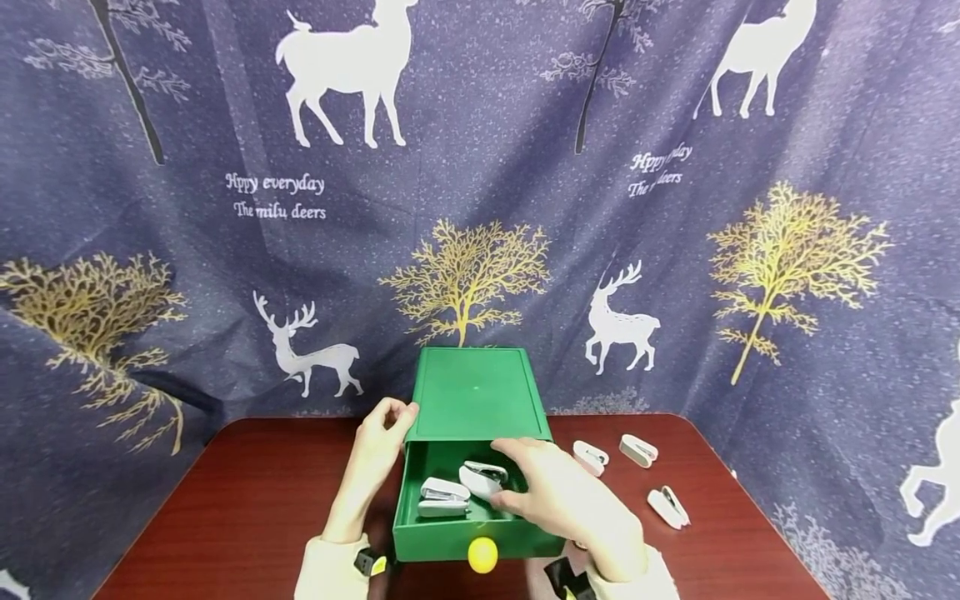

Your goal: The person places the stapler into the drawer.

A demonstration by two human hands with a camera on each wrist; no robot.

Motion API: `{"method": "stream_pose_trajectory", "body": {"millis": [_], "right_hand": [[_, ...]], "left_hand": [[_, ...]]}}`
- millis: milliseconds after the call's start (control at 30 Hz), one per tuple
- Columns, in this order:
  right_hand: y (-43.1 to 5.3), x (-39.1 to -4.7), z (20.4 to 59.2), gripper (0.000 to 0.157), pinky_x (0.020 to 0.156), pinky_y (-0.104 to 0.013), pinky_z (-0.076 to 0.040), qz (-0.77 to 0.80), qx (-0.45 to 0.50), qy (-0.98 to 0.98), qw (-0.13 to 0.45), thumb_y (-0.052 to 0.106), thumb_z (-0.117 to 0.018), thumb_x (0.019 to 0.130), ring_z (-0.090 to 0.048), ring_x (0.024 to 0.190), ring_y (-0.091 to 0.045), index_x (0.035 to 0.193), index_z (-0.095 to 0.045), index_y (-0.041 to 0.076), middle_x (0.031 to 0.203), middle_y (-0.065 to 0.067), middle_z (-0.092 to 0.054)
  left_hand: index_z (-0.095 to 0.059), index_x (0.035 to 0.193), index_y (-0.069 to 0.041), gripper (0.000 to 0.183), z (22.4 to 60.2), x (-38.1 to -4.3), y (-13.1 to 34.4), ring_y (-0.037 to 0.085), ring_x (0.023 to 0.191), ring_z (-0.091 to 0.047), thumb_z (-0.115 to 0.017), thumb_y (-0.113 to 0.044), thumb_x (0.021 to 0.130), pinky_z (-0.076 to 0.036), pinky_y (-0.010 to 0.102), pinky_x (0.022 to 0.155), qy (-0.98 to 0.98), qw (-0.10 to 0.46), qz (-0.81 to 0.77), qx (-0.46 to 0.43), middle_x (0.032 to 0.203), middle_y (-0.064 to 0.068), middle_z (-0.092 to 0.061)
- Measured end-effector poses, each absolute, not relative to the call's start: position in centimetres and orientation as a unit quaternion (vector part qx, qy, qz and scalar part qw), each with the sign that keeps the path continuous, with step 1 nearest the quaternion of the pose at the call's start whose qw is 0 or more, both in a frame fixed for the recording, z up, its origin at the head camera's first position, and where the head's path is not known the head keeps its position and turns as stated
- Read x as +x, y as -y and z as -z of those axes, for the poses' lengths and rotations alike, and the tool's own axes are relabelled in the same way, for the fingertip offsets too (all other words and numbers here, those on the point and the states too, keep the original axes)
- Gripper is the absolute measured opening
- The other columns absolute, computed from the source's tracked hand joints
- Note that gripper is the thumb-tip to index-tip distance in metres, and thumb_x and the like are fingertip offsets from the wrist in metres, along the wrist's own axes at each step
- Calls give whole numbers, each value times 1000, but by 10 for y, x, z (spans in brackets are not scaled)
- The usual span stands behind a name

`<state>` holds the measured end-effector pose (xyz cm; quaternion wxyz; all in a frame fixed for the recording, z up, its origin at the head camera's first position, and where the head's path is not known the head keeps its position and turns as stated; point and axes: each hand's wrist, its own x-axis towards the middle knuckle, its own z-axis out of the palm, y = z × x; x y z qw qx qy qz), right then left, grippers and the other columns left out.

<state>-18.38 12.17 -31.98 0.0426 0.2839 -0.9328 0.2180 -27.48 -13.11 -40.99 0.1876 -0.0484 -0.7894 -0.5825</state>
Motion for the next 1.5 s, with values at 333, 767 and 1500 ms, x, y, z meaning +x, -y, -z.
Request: {"method": "stream_pose_trajectory", "body": {"millis": [333, 767, 1500], "right_hand": [[-159, -161, 326, 55, 96, -45, -45, -222, 296, 916, 151, 41, -74, 86, -52, 120, -22, 132, -57, 15, 129, 0, -57], [-223, -163, 346, 62, 93, -49, -47, -261, 188, 931, 172, 50, -77, 79, -52, 123, -27, 131, -60, 22, 132, -2, -58], [-325, -208, 430, 61, 83, -49, -48, -266, 55, 956, 108, 37, -78, 81, -61, 102, -36, 125, -59, 1, 118, -18, -64]], "left_hand": [[-60, 89, -12, 29, 410, -274, 129, 18, 61, -54, -63, -41, 95, -45, 28, 61, 788, 187, 585, -47, 76, 3, -54], [-60, 89, -12, 27, 407, -274, 131, 19, 63, -54, -64, -38, 95, -45, 28, 61, 788, 191, 583, -48, 77, 3, -54], [-60, 89, -12, 29, 409, -275, 131, 19, 62, -54, -64, -41, 94, -46, 28, 61, 786, 185, 588, -48, 77, 4, -54]]}}
